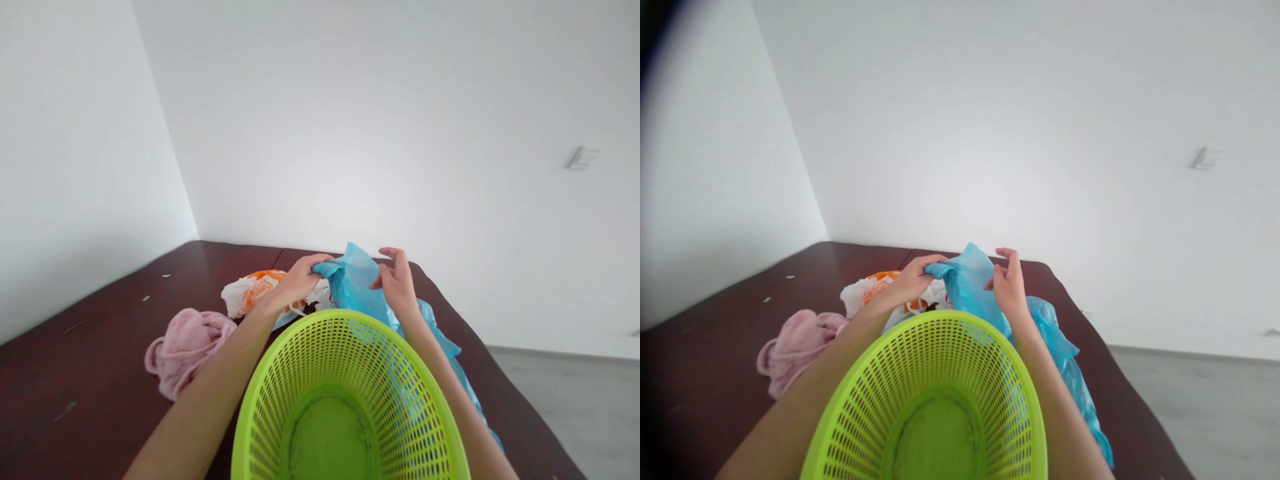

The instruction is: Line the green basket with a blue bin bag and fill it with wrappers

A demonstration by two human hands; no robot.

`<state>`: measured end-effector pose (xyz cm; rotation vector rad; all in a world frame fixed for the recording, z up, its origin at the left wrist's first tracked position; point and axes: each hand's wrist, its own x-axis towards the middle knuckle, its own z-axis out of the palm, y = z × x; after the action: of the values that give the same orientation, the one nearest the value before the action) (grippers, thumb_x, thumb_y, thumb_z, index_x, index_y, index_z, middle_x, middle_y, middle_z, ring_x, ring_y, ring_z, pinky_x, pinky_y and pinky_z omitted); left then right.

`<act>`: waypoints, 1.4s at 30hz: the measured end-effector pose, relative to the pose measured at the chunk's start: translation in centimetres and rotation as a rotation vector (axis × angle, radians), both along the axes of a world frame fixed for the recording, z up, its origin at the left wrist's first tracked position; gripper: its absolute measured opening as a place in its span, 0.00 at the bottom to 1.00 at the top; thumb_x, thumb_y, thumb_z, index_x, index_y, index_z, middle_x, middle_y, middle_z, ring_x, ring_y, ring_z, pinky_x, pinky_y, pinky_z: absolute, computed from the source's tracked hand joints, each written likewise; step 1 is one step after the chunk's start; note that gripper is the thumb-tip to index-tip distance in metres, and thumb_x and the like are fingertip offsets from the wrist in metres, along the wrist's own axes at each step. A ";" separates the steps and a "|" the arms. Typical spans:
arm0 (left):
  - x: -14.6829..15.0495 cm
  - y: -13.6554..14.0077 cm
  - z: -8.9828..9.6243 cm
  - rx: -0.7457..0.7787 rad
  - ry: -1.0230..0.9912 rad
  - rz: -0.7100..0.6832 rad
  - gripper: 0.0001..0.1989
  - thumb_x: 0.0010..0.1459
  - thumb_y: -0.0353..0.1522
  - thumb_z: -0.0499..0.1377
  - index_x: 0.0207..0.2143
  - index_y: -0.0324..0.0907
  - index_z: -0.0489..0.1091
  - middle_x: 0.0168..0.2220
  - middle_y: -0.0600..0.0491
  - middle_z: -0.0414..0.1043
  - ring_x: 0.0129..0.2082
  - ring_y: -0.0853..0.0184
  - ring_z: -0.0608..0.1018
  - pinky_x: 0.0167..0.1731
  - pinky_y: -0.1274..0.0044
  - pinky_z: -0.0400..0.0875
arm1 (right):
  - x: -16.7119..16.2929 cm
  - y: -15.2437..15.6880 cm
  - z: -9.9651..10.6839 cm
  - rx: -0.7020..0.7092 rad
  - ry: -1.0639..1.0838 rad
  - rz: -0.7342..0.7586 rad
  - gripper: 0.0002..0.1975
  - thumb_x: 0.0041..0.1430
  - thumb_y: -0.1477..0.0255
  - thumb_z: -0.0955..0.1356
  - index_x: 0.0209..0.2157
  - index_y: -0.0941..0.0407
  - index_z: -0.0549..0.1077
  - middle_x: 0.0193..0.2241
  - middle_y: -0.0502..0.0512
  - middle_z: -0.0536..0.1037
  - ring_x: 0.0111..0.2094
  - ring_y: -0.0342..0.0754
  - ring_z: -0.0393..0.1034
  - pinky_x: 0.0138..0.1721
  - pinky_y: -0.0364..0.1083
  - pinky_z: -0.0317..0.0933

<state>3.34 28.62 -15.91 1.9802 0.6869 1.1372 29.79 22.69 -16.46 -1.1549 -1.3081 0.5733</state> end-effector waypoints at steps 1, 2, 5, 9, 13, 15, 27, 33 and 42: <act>0.1 0.0 -0.1 -0.066 -0.049 -0.041 0.10 0.62 0.34 0.67 0.44 0.46 0.87 0.44 0.50 0.89 0.47 0.54 0.87 0.57 0.64 0.81 | 0.3 0.4 -0.5 -0.066 -0.084 -0.077 0.36 0.65 0.60 0.70 0.73 0.52 0.64 0.70 0.72 0.76 0.36 0.51 0.80 0.42 0.58 0.81; 0.2 0.0 -0.2 -0.130 -0.100 -0.079 0.10 0.62 0.35 0.67 0.44 0.46 0.87 0.44 0.50 0.89 0.46 0.55 0.87 0.55 0.64 0.82 | 0.6 0.7 -1.0 -0.143 -0.169 -0.106 0.44 0.64 0.59 0.71 0.78 0.53 0.59 0.71 0.74 0.76 0.37 0.53 0.81 0.40 0.57 0.81; 0.3 0.1 -0.2 -0.180 -0.175 -0.120 0.14 0.60 0.33 0.67 0.47 0.46 0.88 0.46 0.49 0.89 0.47 0.56 0.88 0.56 0.65 0.83 | 0.8 1.3 -2.1 -0.263 -0.379 -0.035 0.39 0.62 0.59 0.74 0.71 0.58 0.72 0.60 0.70 0.86 0.43 0.59 0.82 0.45 0.57 0.79; -0.8 0.5 0.3 0.008 -0.078 -0.002 0.23 0.55 0.26 0.62 0.50 0.47 0.88 0.51 0.50 0.90 0.53 0.54 0.87 0.64 0.63 0.79 | 0.7 1.2 -1.6 -0.050 -0.431 -0.098 0.14 0.66 0.59 0.70 0.37 0.55 0.81 0.35 0.57 0.85 0.39 0.56 0.78 0.46 0.54 0.73; -3.5 0.8 0.7 0.116 0.142 0.229 0.26 0.59 0.25 0.65 0.56 0.54 0.88 0.58 0.49 0.88 0.63 0.47 0.83 0.75 0.59 0.69 | 1.0 -0.3 0.6 0.297 -0.115 -0.446 0.12 0.68 0.60 0.70 0.42 0.53 0.77 0.31 0.48 0.75 0.31 0.48 0.66 0.36 0.47 0.62; -4.8 0.9 0.9 0.110 0.234 0.335 0.23 0.59 0.26 0.69 0.55 0.54 0.88 0.60 0.46 0.87 0.65 0.42 0.81 0.79 0.54 0.62 | 1.0 -1.5 1.8 0.427 0.022 -0.540 0.10 0.70 0.60 0.71 0.44 0.52 0.75 0.29 0.45 0.69 0.29 0.46 0.61 0.33 0.45 0.59; -4.7 -7.4 6.8 0.243 0.161 -0.017 0.54 0.58 0.29 0.77 0.83 0.54 0.64 0.82 0.46 0.66 0.81 0.39 0.69 0.82 0.50 0.63 | -1.1 -7.6 5.0 0.387 -0.041 0.189 0.22 0.72 0.67 0.72 0.65 0.46 0.82 0.67 0.58 0.83 0.71 0.62 0.77 0.74 0.68 0.71; -3.2 -9.6 8.1 0.217 0.020 -0.028 0.28 0.68 0.42 0.77 0.68 0.48 0.82 0.59 0.46 0.87 0.59 0.46 0.88 0.61 0.61 0.86 | -2.7 -11.2 6.5 0.264 -0.202 0.564 0.16 0.82 0.67 0.69 0.61 0.41 0.87 0.57 0.52 0.89 0.51 0.52 0.88 0.60 0.57 0.81; -3.1 -7.7 7.3 -0.120 -0.422 0.077 0.13 0.72 0.41 0.72 0.52 0.45 0.87 0.50 0.48 0.88 0.53 0.52 0.87 0.56 0.67 0.85 | 1.2 -4.2 2.0 -0.086 -0.498 0.093 0.43 0.62 0.63 0.80 0.77 0.52 0.72 0.46 0.57 0.85 0.32 0.49 0.75 0.36 0.51 0.72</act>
<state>0.23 20.91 -8.63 1.5551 0.5932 1.4665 31.00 18.51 -14.42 -1.3669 -1.7813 0.4241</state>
